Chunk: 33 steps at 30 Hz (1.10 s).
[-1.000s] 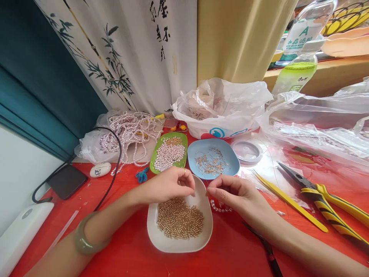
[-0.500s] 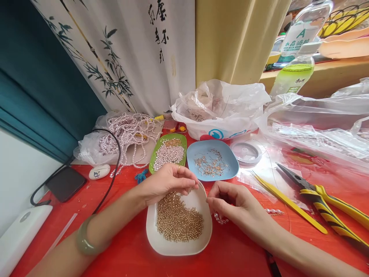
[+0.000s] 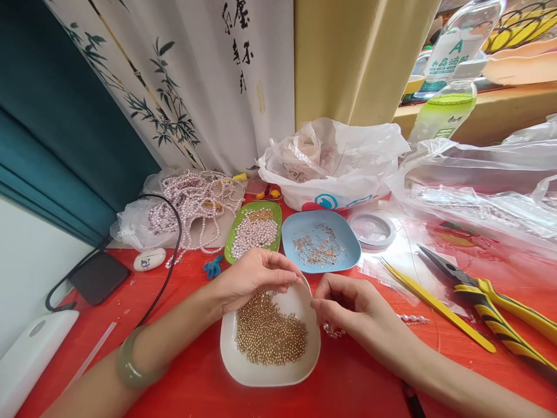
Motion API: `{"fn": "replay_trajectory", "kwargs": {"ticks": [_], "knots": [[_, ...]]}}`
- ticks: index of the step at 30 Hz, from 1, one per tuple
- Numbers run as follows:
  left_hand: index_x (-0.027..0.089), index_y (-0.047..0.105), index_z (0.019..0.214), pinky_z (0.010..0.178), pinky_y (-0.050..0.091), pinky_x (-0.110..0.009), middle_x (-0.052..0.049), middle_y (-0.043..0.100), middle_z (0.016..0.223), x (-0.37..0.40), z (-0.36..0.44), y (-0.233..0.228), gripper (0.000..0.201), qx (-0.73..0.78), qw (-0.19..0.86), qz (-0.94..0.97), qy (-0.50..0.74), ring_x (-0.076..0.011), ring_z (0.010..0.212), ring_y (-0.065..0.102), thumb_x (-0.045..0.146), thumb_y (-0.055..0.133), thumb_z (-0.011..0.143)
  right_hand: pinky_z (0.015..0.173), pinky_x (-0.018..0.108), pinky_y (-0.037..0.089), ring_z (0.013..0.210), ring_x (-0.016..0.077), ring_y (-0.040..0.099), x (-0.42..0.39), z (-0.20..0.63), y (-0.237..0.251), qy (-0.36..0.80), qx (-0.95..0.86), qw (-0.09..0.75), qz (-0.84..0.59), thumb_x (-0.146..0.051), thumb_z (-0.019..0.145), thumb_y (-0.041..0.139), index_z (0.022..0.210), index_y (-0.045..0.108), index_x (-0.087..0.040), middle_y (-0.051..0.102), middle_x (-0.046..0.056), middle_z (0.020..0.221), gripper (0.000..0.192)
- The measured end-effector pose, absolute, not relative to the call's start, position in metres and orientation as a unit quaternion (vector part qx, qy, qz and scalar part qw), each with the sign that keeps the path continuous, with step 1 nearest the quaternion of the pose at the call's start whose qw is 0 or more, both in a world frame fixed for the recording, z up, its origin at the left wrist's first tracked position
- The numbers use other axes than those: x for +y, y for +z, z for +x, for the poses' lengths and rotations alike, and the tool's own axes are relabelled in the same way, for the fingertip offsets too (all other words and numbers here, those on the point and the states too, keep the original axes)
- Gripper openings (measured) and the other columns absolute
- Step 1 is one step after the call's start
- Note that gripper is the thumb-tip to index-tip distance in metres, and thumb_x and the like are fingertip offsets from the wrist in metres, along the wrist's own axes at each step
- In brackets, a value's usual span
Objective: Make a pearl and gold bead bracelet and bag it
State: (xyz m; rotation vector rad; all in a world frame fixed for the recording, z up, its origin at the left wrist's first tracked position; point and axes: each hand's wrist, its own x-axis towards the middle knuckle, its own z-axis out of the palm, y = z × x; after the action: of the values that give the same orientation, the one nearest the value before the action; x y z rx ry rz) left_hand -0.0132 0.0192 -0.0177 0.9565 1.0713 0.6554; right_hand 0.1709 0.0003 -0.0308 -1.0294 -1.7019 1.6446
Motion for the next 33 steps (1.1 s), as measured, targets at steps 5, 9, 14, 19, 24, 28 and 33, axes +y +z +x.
{"fn": "replay_trajectory", "kwargs": {"ticks": [5,9,14,19,24,28,33], "knots": [[0.012,0.067,0.068,0.057,0.038,-0.019,-0.001,0.063,0.066,0.0196,-0.0143,-0.0202,0.008,0.473,0.705,0.437,0.298,-0.0053,0.057,0.051,0.018,0.069,0.063,0.047,0.02,0.03,0.052,0.0076,0.038,0.0008,0.171,-0.0288,0.612,-0.633,0.275,-0.386,-0.013,0.07,0.043,0.062,0.047,-0.017,0.045,-0.005,0.056,0.01],[0.012,0.067,0.069,0.057,0.038,-0.019,-0.002,0.063,0.067,0.0199,-0.0147,-0.021,0.008,0.466,0.709,0.435,0.302,-0.0055,0.058,0.052,0.018,0.069,0.064,0.047,0.02,0.03,0.051,0.0076,0.038,0.0001,0.1707,-0.028,0.609,-0.634,0.268,-0.394,-0.013,0.07,0.042,0.062,0.047,-0.017,0.046,-0.004,0.056,0.01],[0.012,0.067,0.068,0.056,0.038,-0.019,-0.002,0.063,0.066,0.02,-0.0146,-0.0208,0.008,0.471,0.703,0.438,0.303,-0.0059,0.057,0.051,0.018,0.069,0.063,0.047,0.021,0.03,0.051,0.0077,0.039,-0.0013,0.1718,-0.0298,0.613,-0.63,0.27,-0.393,-0.014,0.07,0.043,0.062,0.047,-0.017,0.045,-0.004,0.056,0.009],[0.013,0.067,0.067,0.056,0.038,-0.019,-0.001,0.063,0.065,0.0199,-0.0135,-0.0197,0.007,0.478,0.701,0.435,0.303,-0.0055,0.055,0.051,0.017,0.069,0.062,0.046,0.02,0.029,0.05,0.0075,0.038,-0.0009,0.172,-0.0315,0.614,-0.631,0.274,-0.389,-0.013,0.07,0.043,0.062,0.047,-0.017,0.044,-0.005,0.055,0.01],[0.013,0.067,0.067,0.055,0.038,-0.018,-0.001,0.062,0.064,0.0196,-0.0125,-0.0182,0.006,0.476,0.702,0.436,0.301,-0.0046,0.054,0.05,0.016,0.069,0.062,0.047,0.02,0.031,0.051,0.0076,0.039,-0.0003,0.1707,-0.0315,0.616,-0.63,0.27,-0.388,-0.013,0.07,0.042,0.062,0.047,-0.017,0.045,-0.005,0.055,0.01],[0.013,0.067,0.066,0.055,0.038,-0.018,0.0,0.063,0.065,0.019,-0.0118,-0.0167,0.003,0.471,0.699,0.445,0.303,-0.0046,0.055,0.051,0.014,0.067,0.063,0.046,0.02,0.029,0.05,0.0073,0.038,0.0,0.1711,-0.0317,0.611,-0.634,0.271,-0.389,-0.012,0.07,0.043,0.062,0.047,-0.017,0.044,-0.005,0.054,0.01],[0.013,0.065,0.071,0.056,0.04,-0.019,-0.001,0.063,0.066,0.0179,-0.0116,-0.0144,0.01,0.475,0.684,0.463,0.304,-0.0063,0.058,0.054,0.015,0.069,0.062,0.046,0.02,0.031,0.05,0.0073,0.039,0.0024,0.1712,-0.0349,0.604,-0.643,0.266,-0.389,-0.018,0.076,0.045,0.064,0.047,-0.017,0.045,-0.005,0.055,0.013]]}}
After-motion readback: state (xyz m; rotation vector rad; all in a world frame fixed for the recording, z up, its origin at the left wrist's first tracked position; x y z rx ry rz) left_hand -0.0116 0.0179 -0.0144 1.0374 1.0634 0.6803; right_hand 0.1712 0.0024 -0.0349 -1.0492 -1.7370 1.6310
